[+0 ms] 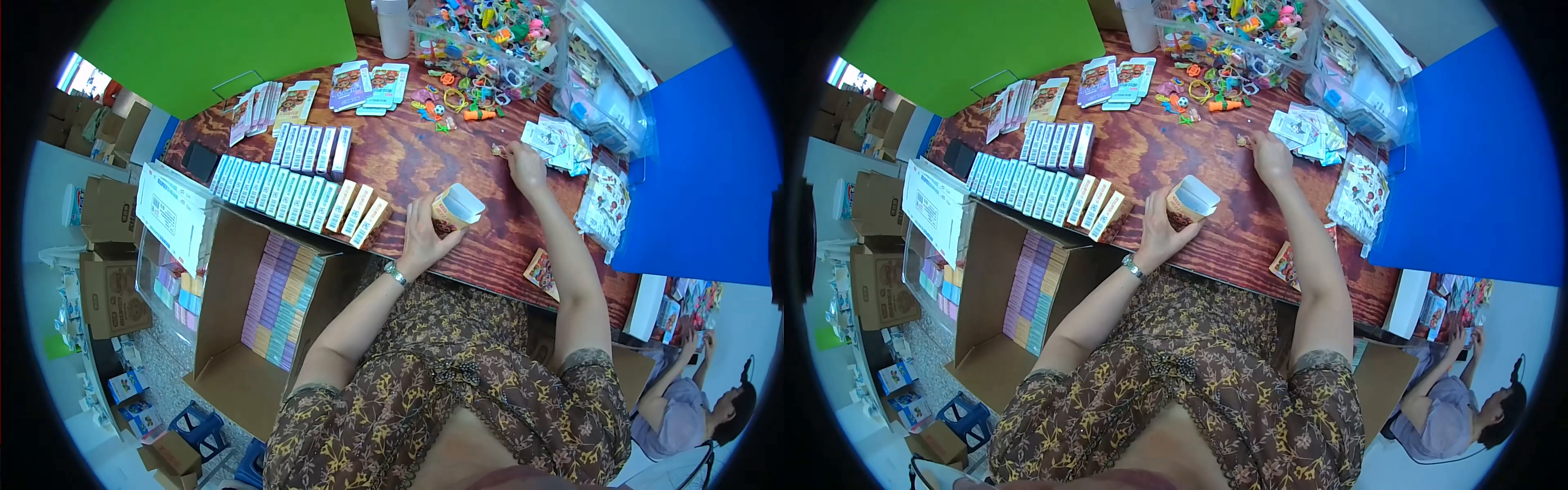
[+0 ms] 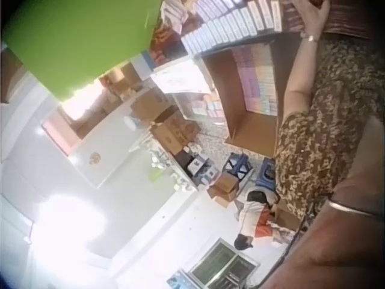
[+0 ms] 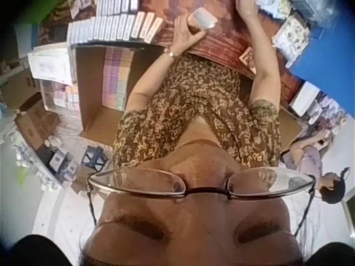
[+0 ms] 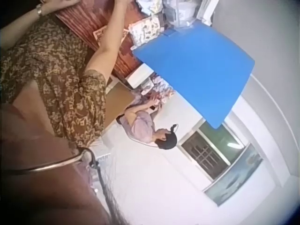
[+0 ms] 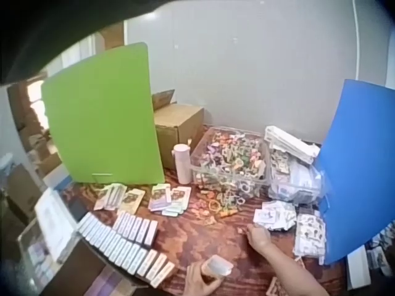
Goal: Sorting and packing printed cards and small colorful components into containers.
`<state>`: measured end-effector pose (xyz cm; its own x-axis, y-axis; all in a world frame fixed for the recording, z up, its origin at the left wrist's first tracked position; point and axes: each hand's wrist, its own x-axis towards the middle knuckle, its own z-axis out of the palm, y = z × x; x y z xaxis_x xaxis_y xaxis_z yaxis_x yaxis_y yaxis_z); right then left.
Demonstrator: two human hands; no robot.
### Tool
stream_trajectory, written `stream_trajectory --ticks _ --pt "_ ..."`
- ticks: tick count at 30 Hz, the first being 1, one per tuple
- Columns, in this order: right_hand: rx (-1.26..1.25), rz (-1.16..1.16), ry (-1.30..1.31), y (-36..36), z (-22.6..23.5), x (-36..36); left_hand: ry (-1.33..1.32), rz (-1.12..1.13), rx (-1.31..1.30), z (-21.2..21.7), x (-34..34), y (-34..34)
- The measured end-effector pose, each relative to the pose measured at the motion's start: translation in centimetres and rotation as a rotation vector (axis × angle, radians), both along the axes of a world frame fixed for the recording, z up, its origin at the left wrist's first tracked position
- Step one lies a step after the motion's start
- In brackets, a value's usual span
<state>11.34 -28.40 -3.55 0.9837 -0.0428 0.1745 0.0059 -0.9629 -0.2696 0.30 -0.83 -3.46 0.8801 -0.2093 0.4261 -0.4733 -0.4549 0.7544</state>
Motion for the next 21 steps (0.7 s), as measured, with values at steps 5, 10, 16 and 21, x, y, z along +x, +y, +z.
stream_trajectory --ticks 5,10,16,21 --pt "0.501 0.146 -0.103 5.1 3.3 2.7 0.024 0.023 -0.007 -0.8 -0.2 0.7" --pt "0.515 0.158 -0.157 9.1 2.3 6.9 -0.003 0.024 -0.033 -0.5 0.0 0.4" --pt "0.191 0.084 -0.061 9.9 -1.3 9.6 -0.032 -0.005 -0.062 -0.3 0.0 0.1" --pt "0.297 0.117 0.173 8.8 4.3 7.7 -0.019 0.037 -0.076 -0.7 -0.3 0.6"
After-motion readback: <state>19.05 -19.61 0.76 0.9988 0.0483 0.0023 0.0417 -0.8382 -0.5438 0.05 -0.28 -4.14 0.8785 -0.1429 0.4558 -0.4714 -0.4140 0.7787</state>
